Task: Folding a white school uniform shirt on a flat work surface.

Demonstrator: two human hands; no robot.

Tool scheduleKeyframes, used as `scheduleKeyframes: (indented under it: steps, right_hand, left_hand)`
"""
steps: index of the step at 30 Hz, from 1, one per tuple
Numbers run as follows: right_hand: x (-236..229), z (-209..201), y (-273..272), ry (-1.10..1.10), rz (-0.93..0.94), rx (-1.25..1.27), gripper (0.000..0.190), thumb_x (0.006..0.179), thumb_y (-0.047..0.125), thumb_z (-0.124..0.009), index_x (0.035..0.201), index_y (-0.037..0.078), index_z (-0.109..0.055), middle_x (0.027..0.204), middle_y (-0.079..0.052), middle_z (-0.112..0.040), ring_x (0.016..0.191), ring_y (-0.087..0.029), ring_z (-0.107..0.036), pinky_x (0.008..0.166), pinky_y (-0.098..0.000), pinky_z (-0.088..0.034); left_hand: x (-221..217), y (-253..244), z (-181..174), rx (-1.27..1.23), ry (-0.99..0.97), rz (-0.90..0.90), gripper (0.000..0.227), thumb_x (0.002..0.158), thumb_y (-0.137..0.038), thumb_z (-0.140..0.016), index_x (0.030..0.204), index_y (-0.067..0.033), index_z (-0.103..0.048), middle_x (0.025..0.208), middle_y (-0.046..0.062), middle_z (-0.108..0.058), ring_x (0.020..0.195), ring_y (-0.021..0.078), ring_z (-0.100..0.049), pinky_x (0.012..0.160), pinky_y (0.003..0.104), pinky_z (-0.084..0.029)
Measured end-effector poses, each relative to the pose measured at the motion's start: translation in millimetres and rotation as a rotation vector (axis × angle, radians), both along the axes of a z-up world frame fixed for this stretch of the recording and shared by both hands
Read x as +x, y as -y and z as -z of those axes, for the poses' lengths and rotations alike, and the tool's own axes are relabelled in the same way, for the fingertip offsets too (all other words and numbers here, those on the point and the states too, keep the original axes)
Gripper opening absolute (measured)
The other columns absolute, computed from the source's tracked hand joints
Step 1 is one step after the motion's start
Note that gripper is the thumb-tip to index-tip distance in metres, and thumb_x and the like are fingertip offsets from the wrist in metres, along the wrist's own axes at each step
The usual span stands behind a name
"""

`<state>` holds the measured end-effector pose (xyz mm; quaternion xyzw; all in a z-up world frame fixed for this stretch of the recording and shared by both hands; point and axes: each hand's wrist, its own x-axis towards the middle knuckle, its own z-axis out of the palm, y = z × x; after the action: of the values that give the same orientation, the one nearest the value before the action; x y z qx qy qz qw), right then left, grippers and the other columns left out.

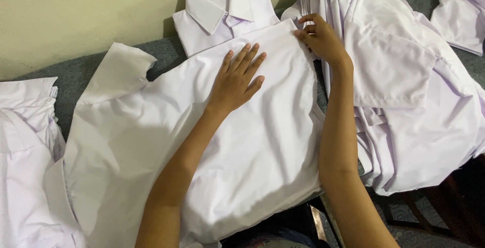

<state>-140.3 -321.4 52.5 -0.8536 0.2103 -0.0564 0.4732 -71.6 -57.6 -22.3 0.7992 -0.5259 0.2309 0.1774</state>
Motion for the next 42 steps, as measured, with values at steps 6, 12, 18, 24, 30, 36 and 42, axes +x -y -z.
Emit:
scheduleKeyframes:
  steps: [6, 12, 18, 24, 30, 36, 42]
  right_hand:
    - [1, 32, 37, 0.274, 0.105, 0.116, 0.003, 0.109, 0.009, -0.052, 0.109, 0.006, -0.052, 0.079, -0.010, -0.064, 0.062, -0.017, -0.060, 0.058, -0.0281, -0.052]
    - [1, 21, 32, 0.214, 0.037, 0.139, 0.032, 0.098, 0.008, -0.070, 0.125, 0.006, -0.053, 0.102, -0.008, -0.060, 0.083, -0.015, -0.068, 0.071, -0.0291, -0.064]
    - [-9, -3, 13, 0.035, 0.056, 0.132, 0.024, 0.089, 0.022, -0.083, 0.105, 0.008, -0.073, 0.087, -0.003, -0.073, 0.082, -0.009, -0.070, 0.083, -0.0204, -0.064]
    - [-10, 19, 36, 0.240, 0.153, 0.147, 0.013, 0.096, -0.001, -0.068, 0.109, -0.002, -0.071, 0.086, -0.014, -0.074, 0.075, -0.016, -0.077, 0.076, -0.0207, -0.070]
    - [2, 5, 15, 0.504, -0.103, -0.650, 0.042, 0.083, -0.015, -0.077, 0.122, 0.000, -0.066, 0.121, -0.020, -0.059, 0.114, -0.040, -0.060, 0.100, -0.0462, -0.043]
    - [9, -25, -93, 0.736, -0.333, -0.799, 0.046, 0.081, -0.024, -0.052, 0.115, -0.001, -0.073, 0.111, -0.019, -0.066, 0.101, -0.037, -0.064, 0.086, -0.0442, -0.048]
    - [10, 66, -205, 0.615, -0.659, -0.963, 0.027, 0.095, 0.032, -0.067, 0.119, 0.019, -0.072, 0.126, -0.002, -0.059, 0.115, -0.029, -0.052, 0.090, -0.0539, -0.042]
  left_hand:
    - [12, -4, -5, 0.044, -0.247, 0.148, 0.047, 0.110, -0.033, -0.044, 0.153, -0.0143, -0.048, 0.164, 0.006, -0.037, 0.155, 0.0253, -0.027, 0.124, 0.052, -0.019]
    - [27, -50, -76, -0.217, -0.400, 0.226, 0.028, 0.110, -0.019, -0.048, 0.129, -0.0055, -0.064, 0.133, 0.014, -0.061, 0.127, 0.0318, -0.053, 0.110, 0.045, -0.042]
    - [7, -115, -122, -0.066, -0.641, 0.055, 0.038, 0.107, -0.025, -0.043, 0.131, -0.0024, -0.062, 0.131, 0.012, -0.061, 0.129, 0.0273, -0.052, 0.108, 0.040, -0.038]
    - [27, -156, -70, 0.160, -0.879, -0.265, 0.055, 0.102, -0.031, -0.043, 0.153, -0.0104, -0.041, 0.158, 0.017, -0.030, 0.152, 0.0290, -0.021, 0.121, 0.045, -0.020]
    - [38, -167, -23, 0.281, -0.907, -0.342, 0.064, 0.104, -0.048, -0.021, 0.164, -0.0286, -0.010, 0.173, 0.005, -0.001, 0.159, 0.0296, 0.009, 0.124, 0.053, 0.000]
    - [61, -168, 64, 0.061, -0.229, -0.401, 0.055, 0.113, -0.041, -0.026, 0.161, -0.0171, -0.035, 0.167, 0.008, -0.034, 0.156, 0.0248, -0.024, 0.123, 0.051, -0.012]
    - [71, -167, 71, -0.012, -0.305, -0.465, 0.050, 0.112, -0.040, -0.034, 0.160, -0.0260, -0.041, 0.162, 0.008, -0.043, 0.153, 0.0244, -0.032, 0.124, 0.054, -0.008]
